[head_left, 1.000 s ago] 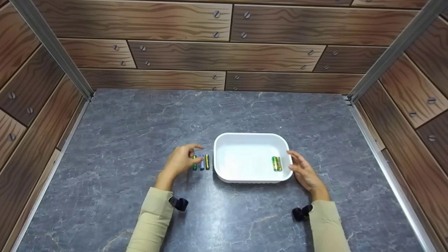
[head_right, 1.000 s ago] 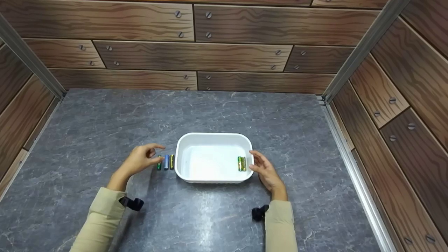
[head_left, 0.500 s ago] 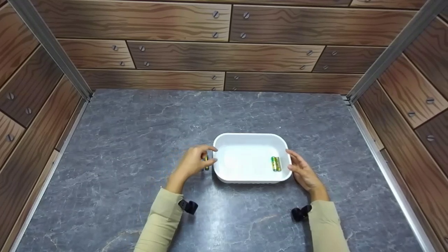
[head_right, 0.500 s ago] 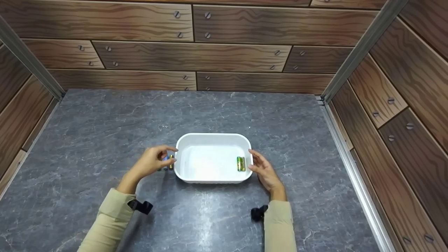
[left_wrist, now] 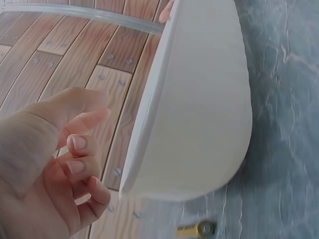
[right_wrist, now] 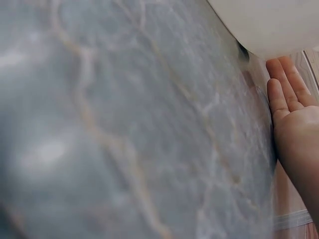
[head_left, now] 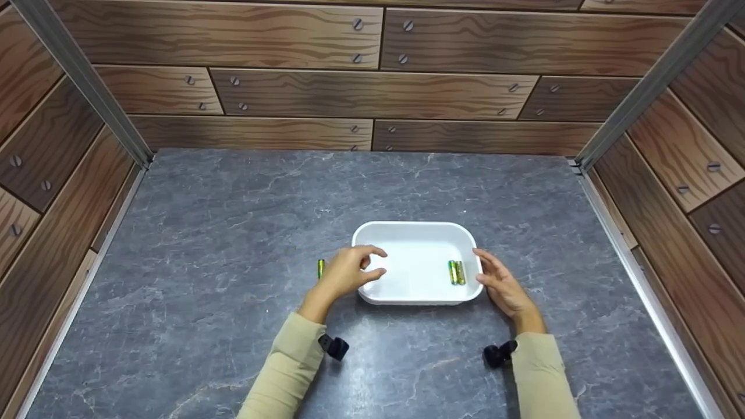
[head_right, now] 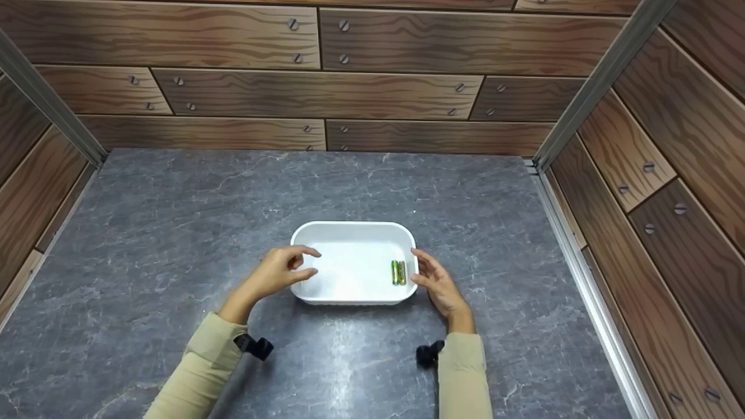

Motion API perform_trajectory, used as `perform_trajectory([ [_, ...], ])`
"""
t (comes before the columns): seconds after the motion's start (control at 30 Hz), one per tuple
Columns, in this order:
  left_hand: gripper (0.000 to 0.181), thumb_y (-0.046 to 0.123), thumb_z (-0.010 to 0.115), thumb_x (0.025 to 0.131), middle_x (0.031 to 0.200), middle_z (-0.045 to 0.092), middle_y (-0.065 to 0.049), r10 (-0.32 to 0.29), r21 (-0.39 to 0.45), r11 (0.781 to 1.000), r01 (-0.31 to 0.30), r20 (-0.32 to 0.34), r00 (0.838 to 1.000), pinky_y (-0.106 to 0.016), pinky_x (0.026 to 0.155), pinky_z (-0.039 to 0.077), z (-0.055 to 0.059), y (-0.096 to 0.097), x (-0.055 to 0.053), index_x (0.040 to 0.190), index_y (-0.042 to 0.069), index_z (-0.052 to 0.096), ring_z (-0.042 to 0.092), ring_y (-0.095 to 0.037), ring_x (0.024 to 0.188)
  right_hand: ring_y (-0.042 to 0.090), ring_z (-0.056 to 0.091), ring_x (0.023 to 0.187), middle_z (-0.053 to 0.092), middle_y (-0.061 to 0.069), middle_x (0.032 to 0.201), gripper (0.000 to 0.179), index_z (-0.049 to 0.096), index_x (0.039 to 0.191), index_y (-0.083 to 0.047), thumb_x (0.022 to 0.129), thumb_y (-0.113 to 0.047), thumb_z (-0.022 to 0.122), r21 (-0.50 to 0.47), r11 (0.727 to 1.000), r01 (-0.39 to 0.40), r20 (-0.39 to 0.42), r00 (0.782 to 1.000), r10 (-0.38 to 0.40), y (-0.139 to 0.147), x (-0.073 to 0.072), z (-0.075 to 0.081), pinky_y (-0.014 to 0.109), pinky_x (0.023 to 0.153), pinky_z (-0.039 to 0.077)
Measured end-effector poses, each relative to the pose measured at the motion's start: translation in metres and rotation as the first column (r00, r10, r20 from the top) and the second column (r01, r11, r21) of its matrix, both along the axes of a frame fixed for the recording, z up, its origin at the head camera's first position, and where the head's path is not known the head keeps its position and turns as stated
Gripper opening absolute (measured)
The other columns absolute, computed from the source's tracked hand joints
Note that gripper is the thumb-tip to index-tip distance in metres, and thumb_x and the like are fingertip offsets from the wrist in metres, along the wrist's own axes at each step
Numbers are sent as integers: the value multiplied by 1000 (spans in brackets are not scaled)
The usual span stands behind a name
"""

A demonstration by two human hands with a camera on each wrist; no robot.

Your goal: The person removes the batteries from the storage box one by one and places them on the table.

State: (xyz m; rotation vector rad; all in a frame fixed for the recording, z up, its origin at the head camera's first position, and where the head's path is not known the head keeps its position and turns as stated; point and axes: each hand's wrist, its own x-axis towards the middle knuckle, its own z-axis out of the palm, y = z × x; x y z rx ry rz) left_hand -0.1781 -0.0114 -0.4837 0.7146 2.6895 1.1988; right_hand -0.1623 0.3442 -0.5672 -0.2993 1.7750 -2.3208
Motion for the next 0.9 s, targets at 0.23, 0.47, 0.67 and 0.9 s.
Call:
perform_trajectory([
  [0.23, 28, 23, 70, 87, 67, 49, -4, -44, -2, 999, 44, -13, 999, -20, 58, 27, -3, 18, 0, 113, 10, 69, 33, -7, 59, 3, 53, 120, 59, -9, 129, 48, 57, 127, -25, 90, 4, 58, 15, 998, 62, 26, 998, -62, -2, 1, 1, 16, 99, 43],
  [0.47, 29, 24, 69, 88, 65, 40, 5, -69, -12, 998, 69, 0, 998, -18, 57, 26, -6, 33, 1, 113, 10, 69, 32, -5, 57, 5, 54, 120, 59, -7, 129, 47, 58, 127, -25, 90, 4, 57, 4, 999, 54, 16, 998, -54, -1, 1, 1, 17, 100, 43],
  [0.67, 29, 23, 69, 88, 65, 38, 8, -80, -8, 997, 80, 13, 997, -19, 60, 27, -5, 46, 1, 114, 10, 69, 32, -5, 58, 4, 55, 118, 60, -8, 127, 47, 58, 126, -26, 90, 4, 58, 4, 998, 58, 17, 998, -58, -1, 1, 0, 17, 99, 43],
  [0.9, 29, 25, 71, 87, 66, 40, 8, -90, -28, 995, 91, 22, 996, -19, 60, 28, -5, 60, 1, 114, 13, 69, 33, -5, 59, 2, 53, 120, 59, -10, 128, 47, 57, 127, -29, 91, 2, 57, 19, 999, 44, 32, 998, -45, -1, 1, 1, 16, 99, 43],
])
